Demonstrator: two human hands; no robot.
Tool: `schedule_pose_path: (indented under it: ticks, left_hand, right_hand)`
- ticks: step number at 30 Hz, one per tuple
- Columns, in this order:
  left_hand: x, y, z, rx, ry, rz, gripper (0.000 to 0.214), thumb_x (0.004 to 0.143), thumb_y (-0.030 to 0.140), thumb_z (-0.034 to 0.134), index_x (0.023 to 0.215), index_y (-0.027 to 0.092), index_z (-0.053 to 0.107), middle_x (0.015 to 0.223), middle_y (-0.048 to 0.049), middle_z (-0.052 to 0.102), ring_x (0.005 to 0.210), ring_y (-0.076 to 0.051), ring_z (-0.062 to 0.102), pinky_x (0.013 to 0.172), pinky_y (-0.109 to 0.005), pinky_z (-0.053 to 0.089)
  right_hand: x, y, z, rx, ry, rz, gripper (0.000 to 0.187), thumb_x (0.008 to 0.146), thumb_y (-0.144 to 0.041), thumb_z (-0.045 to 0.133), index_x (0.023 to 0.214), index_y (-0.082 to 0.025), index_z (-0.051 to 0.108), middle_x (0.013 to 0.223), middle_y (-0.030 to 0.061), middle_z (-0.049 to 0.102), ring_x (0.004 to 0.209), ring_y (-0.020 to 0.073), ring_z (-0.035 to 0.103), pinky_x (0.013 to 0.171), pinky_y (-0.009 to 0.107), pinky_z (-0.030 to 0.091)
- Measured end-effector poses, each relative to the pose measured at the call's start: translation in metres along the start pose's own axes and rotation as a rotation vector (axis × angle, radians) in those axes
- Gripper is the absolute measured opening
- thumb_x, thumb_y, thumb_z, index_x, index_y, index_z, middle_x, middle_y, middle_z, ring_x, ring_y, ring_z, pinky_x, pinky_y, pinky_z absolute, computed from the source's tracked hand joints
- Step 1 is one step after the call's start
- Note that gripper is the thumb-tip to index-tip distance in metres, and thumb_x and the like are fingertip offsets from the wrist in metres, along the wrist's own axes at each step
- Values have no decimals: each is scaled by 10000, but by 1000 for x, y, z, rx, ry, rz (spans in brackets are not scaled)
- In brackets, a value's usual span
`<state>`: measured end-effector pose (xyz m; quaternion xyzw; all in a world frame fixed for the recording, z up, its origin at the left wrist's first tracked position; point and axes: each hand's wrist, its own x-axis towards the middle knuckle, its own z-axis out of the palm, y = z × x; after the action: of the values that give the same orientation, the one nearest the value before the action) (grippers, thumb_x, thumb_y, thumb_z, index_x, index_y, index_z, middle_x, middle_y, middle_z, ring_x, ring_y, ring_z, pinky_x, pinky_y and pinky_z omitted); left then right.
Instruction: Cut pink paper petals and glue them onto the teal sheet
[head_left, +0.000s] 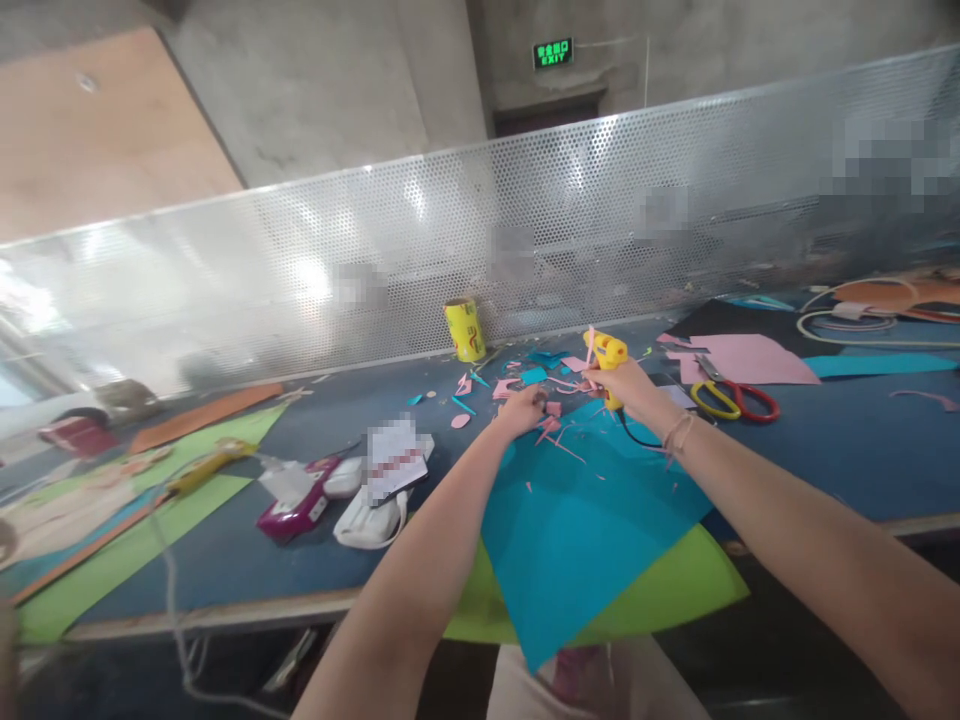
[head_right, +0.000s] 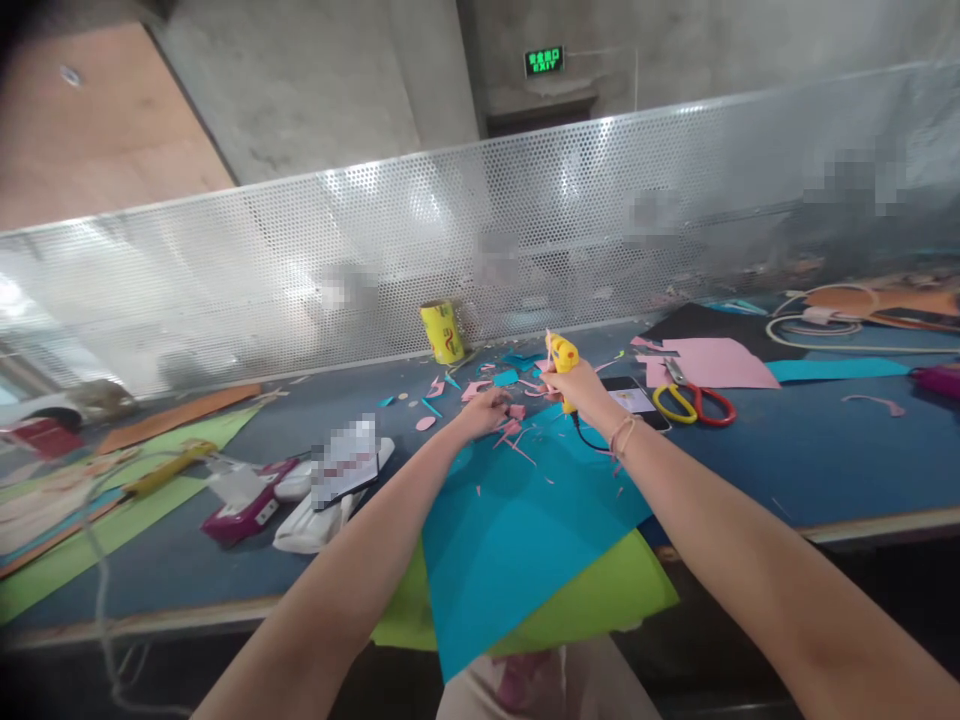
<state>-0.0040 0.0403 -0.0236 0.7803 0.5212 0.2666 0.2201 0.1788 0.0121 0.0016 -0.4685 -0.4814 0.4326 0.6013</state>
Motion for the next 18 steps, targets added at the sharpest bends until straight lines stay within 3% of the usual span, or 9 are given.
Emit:
schedule_pose_path:
  ticks: [4,7,10,18]
  left_hand:
    - [-1,-3,-6,85,1,-82,226,569,157,590,790,145,637,714,-29,641,706,-171,580,639,-258,439]
    - [-1,-3,-8,31,-55,-86,89,566,151,608,652,137,628,567,-10,601,604,-146,563,578,-234,430]
    - [0,-1,-9,-62,-66,-57,65,594,126,599,657,136,613,544,10,579,547,-111,533,527,-208,410]
    - [-7,21,-15,-191,175,153,102,681,67,501,683,150,559,638,9,569,626,-96,527,635,-222,429]
  right_hand:
    - [2,1,-2,25,-4,8,190,590,-105,639,661,-187,483,548,-35,546,530,119,610,421,174,476]
    - [0,1,-1,19,-4,6,188,589,-104,644,672,-182,495,570,-25,562,529,120,611,423,180,475]
    - [-2,1,1,-4,-18,0,164,595,-123,646,670,-178,511,580,-16,570,532,121,608,406,179,456]
    - [-3,1,3,-131,-1,-22,160,596,-151,645,658,-198,505,601,-14,568,544,128,593,437,219,470]
